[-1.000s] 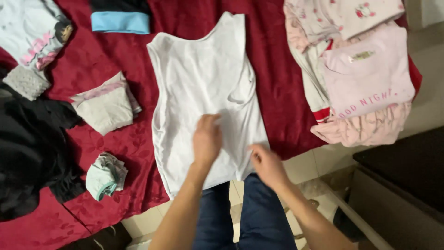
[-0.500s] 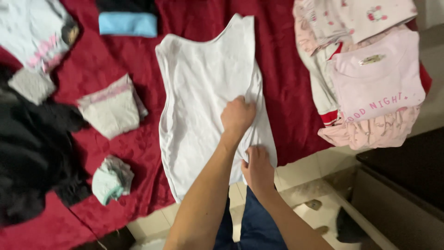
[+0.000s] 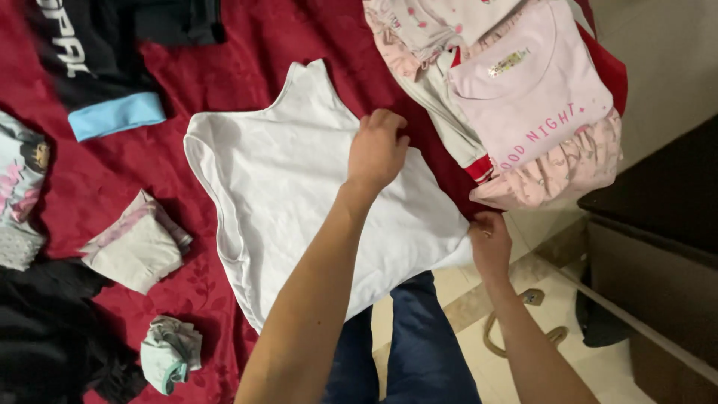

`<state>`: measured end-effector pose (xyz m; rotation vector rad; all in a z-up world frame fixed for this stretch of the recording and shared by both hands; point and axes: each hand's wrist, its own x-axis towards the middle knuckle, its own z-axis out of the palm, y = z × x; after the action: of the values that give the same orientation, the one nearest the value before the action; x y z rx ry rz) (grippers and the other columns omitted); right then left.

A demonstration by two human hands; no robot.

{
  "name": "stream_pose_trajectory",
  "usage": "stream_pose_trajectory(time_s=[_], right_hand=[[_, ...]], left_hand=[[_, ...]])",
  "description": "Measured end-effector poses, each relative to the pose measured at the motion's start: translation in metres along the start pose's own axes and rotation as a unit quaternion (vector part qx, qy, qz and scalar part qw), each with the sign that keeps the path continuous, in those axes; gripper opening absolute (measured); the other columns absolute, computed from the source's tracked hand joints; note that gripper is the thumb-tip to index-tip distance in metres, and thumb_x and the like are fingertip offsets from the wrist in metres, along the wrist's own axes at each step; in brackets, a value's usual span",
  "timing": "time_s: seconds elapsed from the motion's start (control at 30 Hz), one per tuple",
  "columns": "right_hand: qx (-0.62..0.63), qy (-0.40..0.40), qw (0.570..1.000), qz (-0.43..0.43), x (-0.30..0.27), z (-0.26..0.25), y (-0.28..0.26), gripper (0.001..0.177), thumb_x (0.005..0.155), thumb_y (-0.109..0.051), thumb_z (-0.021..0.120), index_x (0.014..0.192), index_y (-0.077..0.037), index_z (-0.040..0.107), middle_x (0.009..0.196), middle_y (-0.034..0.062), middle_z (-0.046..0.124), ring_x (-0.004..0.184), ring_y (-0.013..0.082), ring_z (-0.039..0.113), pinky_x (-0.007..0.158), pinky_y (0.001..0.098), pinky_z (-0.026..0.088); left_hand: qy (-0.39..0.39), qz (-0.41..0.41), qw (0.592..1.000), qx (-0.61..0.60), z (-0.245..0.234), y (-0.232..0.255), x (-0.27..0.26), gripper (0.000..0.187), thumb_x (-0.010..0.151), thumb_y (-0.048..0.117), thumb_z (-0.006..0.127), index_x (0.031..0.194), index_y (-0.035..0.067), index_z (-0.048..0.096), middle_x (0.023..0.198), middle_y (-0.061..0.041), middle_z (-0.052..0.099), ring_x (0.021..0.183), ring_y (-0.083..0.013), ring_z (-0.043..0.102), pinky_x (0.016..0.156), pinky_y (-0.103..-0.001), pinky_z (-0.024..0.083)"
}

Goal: Folding a pile of laundry on a bed.

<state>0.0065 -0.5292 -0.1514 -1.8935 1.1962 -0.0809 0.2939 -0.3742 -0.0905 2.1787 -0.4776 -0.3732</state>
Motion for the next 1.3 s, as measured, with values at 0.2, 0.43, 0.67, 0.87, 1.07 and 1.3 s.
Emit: stream_pose_trajectory(time_s=[0.2, 0.43, 0.67, 0.87, 1.07, 1.3], right_hand=[[0.069, -0.153, 0.985, -0.045, 0.002, -0.017, 0.022, 0.029, 0.096, -0.021, 0.066, 0.118, -0.003, 0.061, 0.103, 0.008, 0.064, 0.096, 0.015, 0.06, 0.084, 0.0303, 0.048], [-0.091, -0.101, 0.99, -0.042, -0.004, -0.019, -0.025, 0.018, 0.097, -0.017, 0.066, 0.108, -0.003, 0.068, 0.095, 0.0118, 0.066, 0.083, 0.0217, 0.064, 0.078, 0.0361, 0.051], [-0.067, -0.051, 0.956, -0.283, -0.008, 0.027, -0.114, 0.019, 0.093, -0.002, 0.067, 0.113, -0.002, 0.064, 0.103, 0.0138, 0.062, 0.087, 0.0273, 0.062, 0.079, 0.0382, 0.051], [-0.031, -0.122, 0.915, -0.383, 0.023, 0.099, -0.197, 0.035, 0.093, -0.002, 0.07, 0.126, -0.002, 0.06, 0.116, 0.0164, 0.061, 0.102, 0.03, 0.06, 0.087, 0.0392, 0.052], [-0.064, -0.144, 0.906, -0.393, 0.059, 0.168, -0.25, 0.045, 0.092, -0.009, 0.076, 0.134, -0.002, 0.059, 0.121, 0.0163, 0.063, 0.097, 0.028, 0.061, 0.087, 0.0388, 0.052], [-0.079, -0.186, 0.917, -0.343, 0.064, 0.211, -0.304, 0.02, 0.098, -0.021, 0.077, 0.103, -0.003, 0.07, 0.107, 0.0129, 0.067, 0.089, 0.0219, 0.064, 0.081, 0.0366, 0.053]], left_hand=[[-0.202, 0.107, 0.952, 0.205, 0.016, 0.001, 0.009, 0.023, 0.081, 0.017, 0.074, 0.103, 0.015, 0.073, 0.109, -0.006, 0.067, 0.11, -0.0284, 0.059, 0.094, -0.046, 0.043], [-0.07, 0.072, 0.985, 0.143, -0.001, -0.002, -0.004, 0.024, 0.088, 0.005, 0.066, 0.11, 0.015, 0.07, 0.115, -0.005, 0.065, 0.113, -0.029, 0.059, 0.099, -0.046, 0.044], [0.315, -0.139, 0.918, 0.196, -0.08, -0.099, -0.108, 0.055, 0.078, 0.011, 0.078, 0.129, -0.001, 0.059, 0.128, -0.021, 0.061, 0.122, -0.0403, 0.055, 0.102, -0.05, 0.043], [0.234, -0.311, 0.877, 0.281, -0.124, -0.138, -0.191, 0.034, 0.09, 0.022, 0.076, 0.117, 0.004, 0.064, 0.11, -0.015, 0.068, 0.105, -0.0339, 0.062, 0.093, -0.049, 0.044], [0.168, -0.391, 0.865, 0.266, -0.155, -0.161, -0.228, 0.015, 0.102, 0.017, 0.067, 0.116, 0.01, 0.065, 0.102, -0.011, 0.071, 0.097, -0.0331, 0.065, 0.091, -0.049, 0.045], [0.333, -0.237, 0.897, 0.169, -0.173, -0.147, -0.172, 0.035, 0.088, 0.001, 0.064, 0.123, 0.004, 0.064, 0.113, -0.017, 0.064, 0.11, -0.0384, 0.06, 0.093, -0.049, 0.047]])
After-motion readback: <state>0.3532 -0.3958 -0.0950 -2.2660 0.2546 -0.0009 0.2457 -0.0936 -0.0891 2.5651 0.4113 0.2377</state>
